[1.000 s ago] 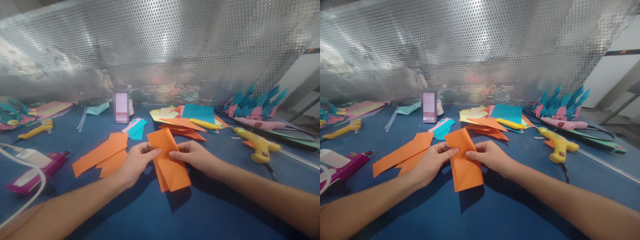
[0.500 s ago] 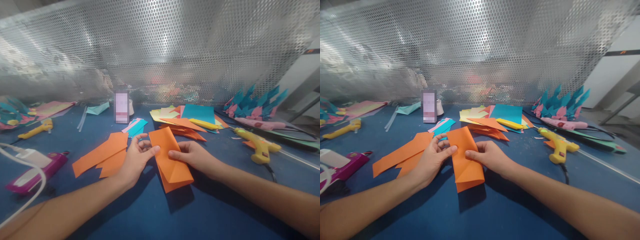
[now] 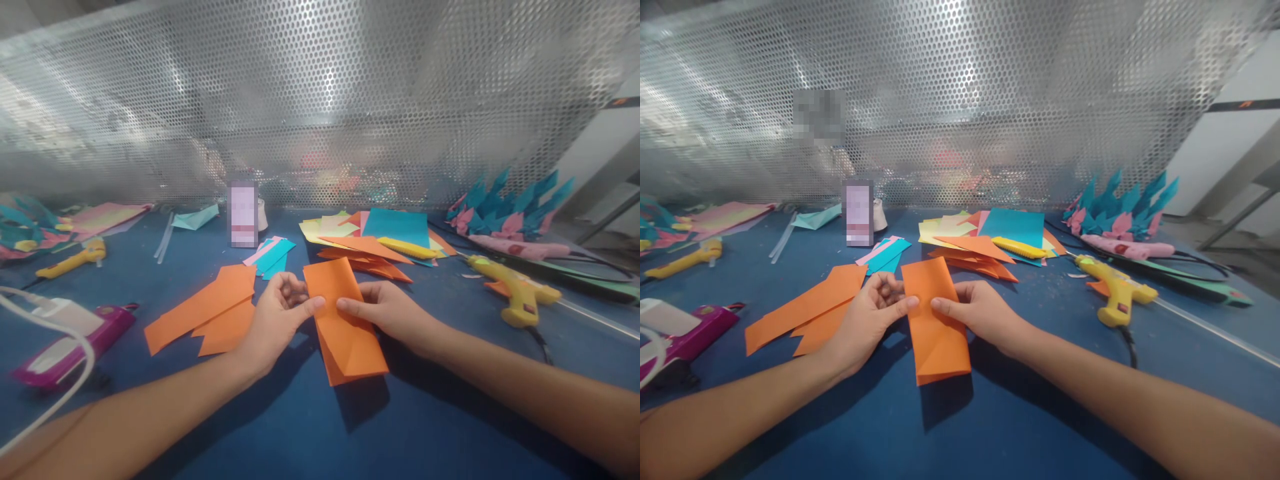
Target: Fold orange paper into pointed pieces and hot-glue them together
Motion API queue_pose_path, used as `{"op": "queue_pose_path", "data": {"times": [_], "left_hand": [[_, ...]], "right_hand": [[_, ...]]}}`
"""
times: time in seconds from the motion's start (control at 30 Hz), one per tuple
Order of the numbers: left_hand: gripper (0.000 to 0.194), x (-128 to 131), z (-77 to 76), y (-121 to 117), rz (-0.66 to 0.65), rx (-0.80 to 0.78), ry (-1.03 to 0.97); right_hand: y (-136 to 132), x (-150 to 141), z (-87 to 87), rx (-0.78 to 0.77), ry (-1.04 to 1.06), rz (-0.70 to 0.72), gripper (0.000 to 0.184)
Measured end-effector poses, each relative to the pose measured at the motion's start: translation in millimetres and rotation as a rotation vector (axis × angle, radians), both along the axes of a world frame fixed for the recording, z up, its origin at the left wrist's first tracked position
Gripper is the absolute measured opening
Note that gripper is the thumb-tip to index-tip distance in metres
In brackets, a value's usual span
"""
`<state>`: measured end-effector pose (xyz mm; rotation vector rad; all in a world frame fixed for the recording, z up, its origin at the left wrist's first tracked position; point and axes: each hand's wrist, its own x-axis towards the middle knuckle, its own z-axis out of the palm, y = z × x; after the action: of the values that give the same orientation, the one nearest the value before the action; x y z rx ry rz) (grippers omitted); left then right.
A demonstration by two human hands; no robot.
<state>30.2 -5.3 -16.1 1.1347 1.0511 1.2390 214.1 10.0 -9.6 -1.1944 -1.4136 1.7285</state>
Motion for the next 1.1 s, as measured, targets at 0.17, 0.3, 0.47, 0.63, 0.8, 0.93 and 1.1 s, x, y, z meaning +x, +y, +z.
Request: {"op": "queue_pose_path", "data": {"times": [0.17, 0.3, 0.47, 0.63, 0.8, 0.93, 1.1], "left_hand": [[0.031, -0.4, 0.7, -0.7, -0.005, 0.051, 0.011], [0.034, -2.7, -1.7, -0.1, -0.014, 0.042, 0.061], [0.037, -3.6, -3.3, -2.0, -0.018, 0.059, 0.126], [0.035, -0.5, -0.8, -2.9, -0.024, 0.045, 0.121], [0.036, 0.3, -0.6, -2.4, -0.04, 0.028, 0.095], [0.04, -0.5, -1.8, -1.9, -0.059, 0.024, 0.105], [0.042, -0.9, -2.6, -1.4, -0.075, 0.041, 0.123]], "right_hand": [[0.6, 0.0, -2.1, -0.007, 0.024, 0.016, 0.038], [0.6, 0.3, -0.5, 0.019, 0.033, 0.035, 0.04], [0.9, 0.8, 0.8, 0.067, 0.06, -0.02, 0.048], [2.2, 1.4, -1.8, 0.048, 0.092, -0.063, 0.048], [2.9, 1.6, -2.1, 0.056, 0.066, -0.068, 0.046], [3.5, 1.2, -2.4, 0.052, 0.062, -0.072, 0.044], [3.4, 0.6, -3.1, 0.048, 0.08, -0.069, 0.042]]}}
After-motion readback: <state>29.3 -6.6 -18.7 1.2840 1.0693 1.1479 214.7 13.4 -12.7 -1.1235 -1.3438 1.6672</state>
